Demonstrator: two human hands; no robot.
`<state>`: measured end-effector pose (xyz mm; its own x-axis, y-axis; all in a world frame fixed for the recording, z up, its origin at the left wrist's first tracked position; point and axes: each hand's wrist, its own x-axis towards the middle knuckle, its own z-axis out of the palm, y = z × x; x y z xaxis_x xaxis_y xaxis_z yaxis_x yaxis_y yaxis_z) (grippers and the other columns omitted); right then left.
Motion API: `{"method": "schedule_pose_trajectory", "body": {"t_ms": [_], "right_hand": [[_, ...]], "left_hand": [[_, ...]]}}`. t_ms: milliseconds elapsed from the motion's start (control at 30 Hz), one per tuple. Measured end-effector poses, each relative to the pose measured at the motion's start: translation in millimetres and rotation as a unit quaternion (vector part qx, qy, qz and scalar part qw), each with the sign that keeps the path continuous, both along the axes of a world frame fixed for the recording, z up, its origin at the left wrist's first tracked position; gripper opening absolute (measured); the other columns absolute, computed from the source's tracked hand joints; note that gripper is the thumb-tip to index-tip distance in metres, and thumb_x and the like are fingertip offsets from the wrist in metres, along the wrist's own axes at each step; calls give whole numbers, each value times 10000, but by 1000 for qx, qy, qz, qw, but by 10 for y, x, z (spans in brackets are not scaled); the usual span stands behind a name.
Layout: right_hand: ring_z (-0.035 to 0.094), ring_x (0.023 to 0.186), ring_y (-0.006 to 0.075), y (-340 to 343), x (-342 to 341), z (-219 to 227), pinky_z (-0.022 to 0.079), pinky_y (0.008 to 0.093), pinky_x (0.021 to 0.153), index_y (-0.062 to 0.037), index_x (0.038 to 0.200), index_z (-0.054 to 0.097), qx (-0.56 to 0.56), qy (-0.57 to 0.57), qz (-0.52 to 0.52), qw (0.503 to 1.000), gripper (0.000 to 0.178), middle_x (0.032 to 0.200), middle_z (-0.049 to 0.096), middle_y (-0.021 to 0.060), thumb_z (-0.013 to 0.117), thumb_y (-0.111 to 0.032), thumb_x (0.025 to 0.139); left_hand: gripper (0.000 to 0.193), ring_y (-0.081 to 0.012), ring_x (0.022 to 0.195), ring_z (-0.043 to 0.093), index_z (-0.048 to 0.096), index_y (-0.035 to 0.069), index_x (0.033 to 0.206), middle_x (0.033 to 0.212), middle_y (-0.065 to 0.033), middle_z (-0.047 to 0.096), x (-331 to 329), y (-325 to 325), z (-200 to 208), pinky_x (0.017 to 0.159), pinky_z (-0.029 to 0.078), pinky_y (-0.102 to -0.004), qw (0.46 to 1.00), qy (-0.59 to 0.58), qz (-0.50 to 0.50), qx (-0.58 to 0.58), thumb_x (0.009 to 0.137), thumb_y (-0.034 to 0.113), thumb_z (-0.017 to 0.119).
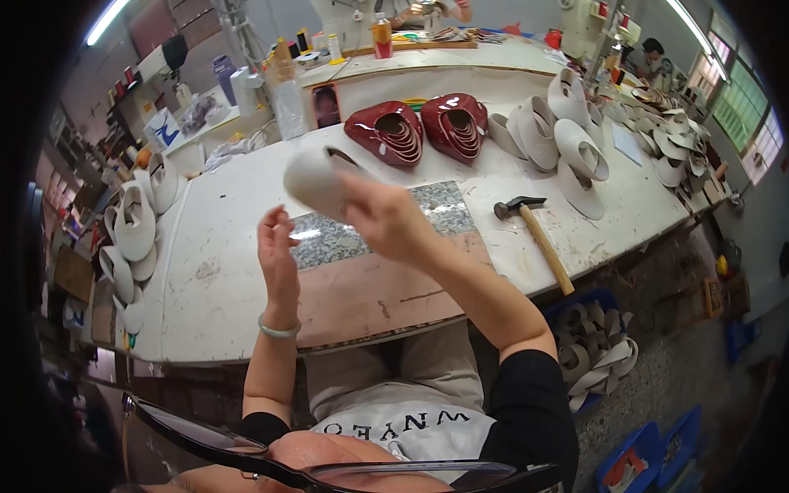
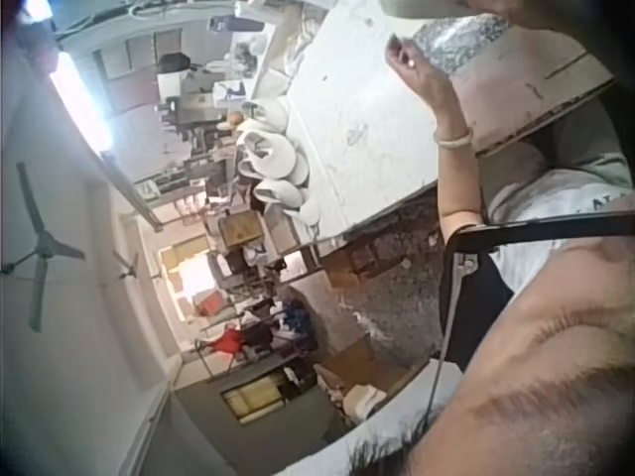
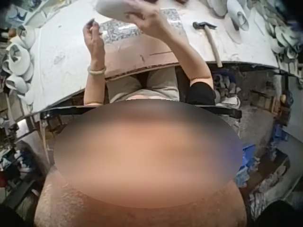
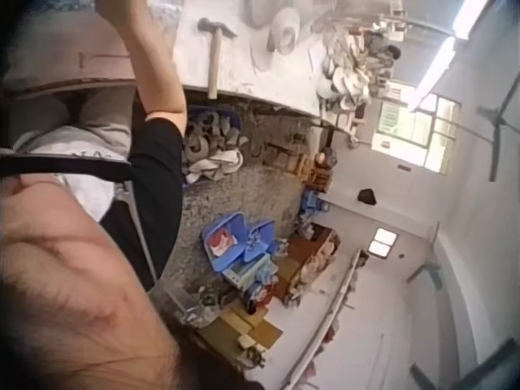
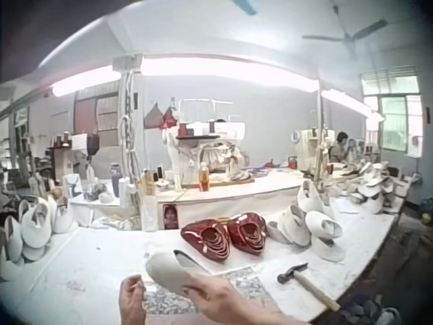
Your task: The person fits and presses lining inserts into shoe uppers by hand, then secures them by tapping along the edges with a hammer.
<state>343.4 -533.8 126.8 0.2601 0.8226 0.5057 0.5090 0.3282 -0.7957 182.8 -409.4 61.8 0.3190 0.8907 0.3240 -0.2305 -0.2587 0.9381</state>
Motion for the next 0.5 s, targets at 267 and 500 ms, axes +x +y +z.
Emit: {"method": "schedule_pose_trajectory", "body": {"t_ms": [267,500], "right_hand": [[581,981,286,-242,-650,-1005,480,362,819,41,1219,545,-52,-167,40,984,403,1056,617,154,596,-97,844],[557,932,98,-23,-710,-1172,462,260,815,15,1160,563,-146,419,79,893,421,1041,619,44,541,-363,977]], "left_hand": [[353,-138,710,592,579,32,1093,911,-71,596,-308,-84,-308,637,495,-274,949,292,-107,54,828,229,706],[237,-158,944,600,631,23,1099,973,-95,615,-234,-357,-339,734,518,-285,941,194,-27,275,875,96,655]]}}
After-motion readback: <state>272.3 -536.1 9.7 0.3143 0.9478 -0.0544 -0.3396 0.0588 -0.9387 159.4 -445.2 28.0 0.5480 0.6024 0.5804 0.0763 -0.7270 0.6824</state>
